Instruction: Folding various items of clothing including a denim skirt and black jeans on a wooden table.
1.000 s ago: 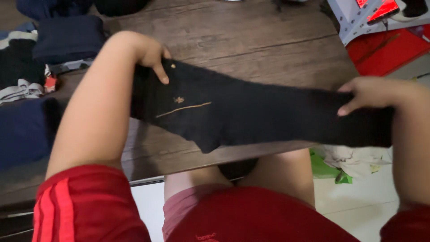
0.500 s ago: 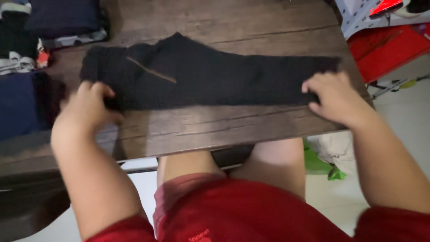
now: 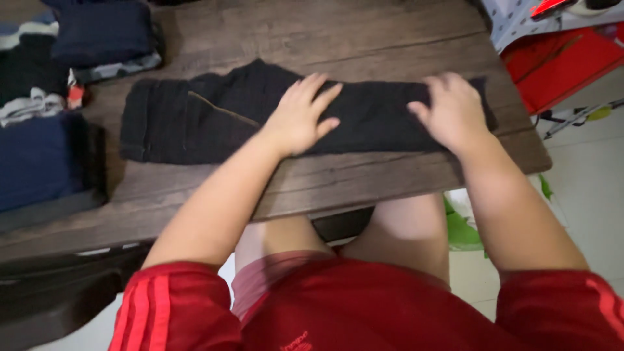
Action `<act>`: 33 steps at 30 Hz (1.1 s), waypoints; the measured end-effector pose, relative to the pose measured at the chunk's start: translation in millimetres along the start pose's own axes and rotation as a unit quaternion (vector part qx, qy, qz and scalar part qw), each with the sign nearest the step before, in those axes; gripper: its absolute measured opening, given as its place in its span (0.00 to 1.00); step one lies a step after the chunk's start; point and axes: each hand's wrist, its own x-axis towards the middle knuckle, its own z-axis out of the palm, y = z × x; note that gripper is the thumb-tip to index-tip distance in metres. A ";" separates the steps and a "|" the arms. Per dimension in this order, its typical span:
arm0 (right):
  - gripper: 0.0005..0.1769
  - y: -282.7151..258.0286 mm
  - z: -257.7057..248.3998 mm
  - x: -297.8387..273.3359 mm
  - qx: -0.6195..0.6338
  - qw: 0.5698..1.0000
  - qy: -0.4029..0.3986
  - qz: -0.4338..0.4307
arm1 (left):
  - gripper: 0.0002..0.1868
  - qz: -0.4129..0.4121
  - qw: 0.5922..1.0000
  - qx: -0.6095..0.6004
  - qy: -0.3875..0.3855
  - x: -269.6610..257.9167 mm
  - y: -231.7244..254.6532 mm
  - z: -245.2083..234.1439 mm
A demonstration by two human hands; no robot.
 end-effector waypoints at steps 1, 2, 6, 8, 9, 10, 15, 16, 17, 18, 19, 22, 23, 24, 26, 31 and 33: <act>0.25 15.3 7.9 -9.4 -0.011 0.998 0.027 0.051 | 0.34 0.003 0.999 0.025 0.026 -2.8 -4.0 10.4; 0.27 30.9 15.8 -19.0 -0.021 0.993 0.054 0.102 | 0.41 0.005 0.997 0.049 0.053 -5.3 -7.9 21.1; 0.31 46.0 18.5 -29.0 -0.024 0.978 0.116 0.169 | 0.47 -0.044 0.997 0.065 0.024 8.7 -7.5 6.7; 0.33 62.4 26.3 -27.5 0.017 0.965 0.098 0.242 | 0.36 -0.100 0.992 0.070 -0.027 27.6 -5.7 -15.5; 0.33 71.8 31.6 -27.7 0.016 0.965 0.098 0.244 | 0.36 -0.098 0.992 0.069 -0.028 33.3 -11.3 -15.8; 0.31 81.0 37.0 -28.1 0.007 0.961 0.096 0.259 | 0.28 -0.119 0.990 0.066 -0.039 38.9 -17.0 -16.0; 0.24 91.5 38.7 -21.5 0.031 0.945 0.102 0.308 | 0.16 -0.123 0.990 0.063 0.015 37.9 -20.6 3.1; 0.21 91.2 37.9 -21.1 0.031 0.940 0.115 0.320 | 0.15 -0.118 0.991 0.057 0.039 39.2 -18.4 1.7; 0.18 89.1 38.8 -21.4 0.032 0.935 0.126 0.329 | 0.14 -0.118 0.990 0.052 0.061 36.5 -15.2 0.4; 0.18 90.6 37.6 -21.5 0.033 0.936 0.125 0.327 | 0.14 -0.120 0.989 0.053 0.062 36.6 -17.2 2.2; 0.15 90.9 37.2 -21.7 0.126 0.924 0.130 0.336 | 0.13 -0.122 0.988 0.053 0.073 33.9 -18.5 4.3; 0.14 100.5 44.6 -24.0 0.310 0.883 0.117 0.332 | 0.12 -0.125 0.986 0.060 0.092 31.5 -24.6 9.7; 0.18 105.7 47.5 -26.1 0.396 0.853 0.099 0.324 | 0.12 -0.124 0.986 0.062 0.097 32.3 -26.1 11.8; 0.18 109.5 50.2 -28.1 0.398 0.854 0.097 0.322 | 0.12 -0.127 0.985 0.063 0.097 31.5 -26.6 11.0; 0.14 119.2 54.7 -30.6 0.408 0.832 0.150 0.344 | 0.11 -0.141 0.984 0.061 0.093 31.5 -27.7 9.7; 0.10 146.2 72.6 -32.3 0.487 0.747 0.272 0.361 | 0.11 -0.178 0.974 0.086 0.112 24.2 -43.1 6.6; 0.10 145.4 73.1 -30.9 0.488 0.733 0.293 0.372 | 0.11 -0.187 0.970 0.092 0.127 21.7 -48.3 0.4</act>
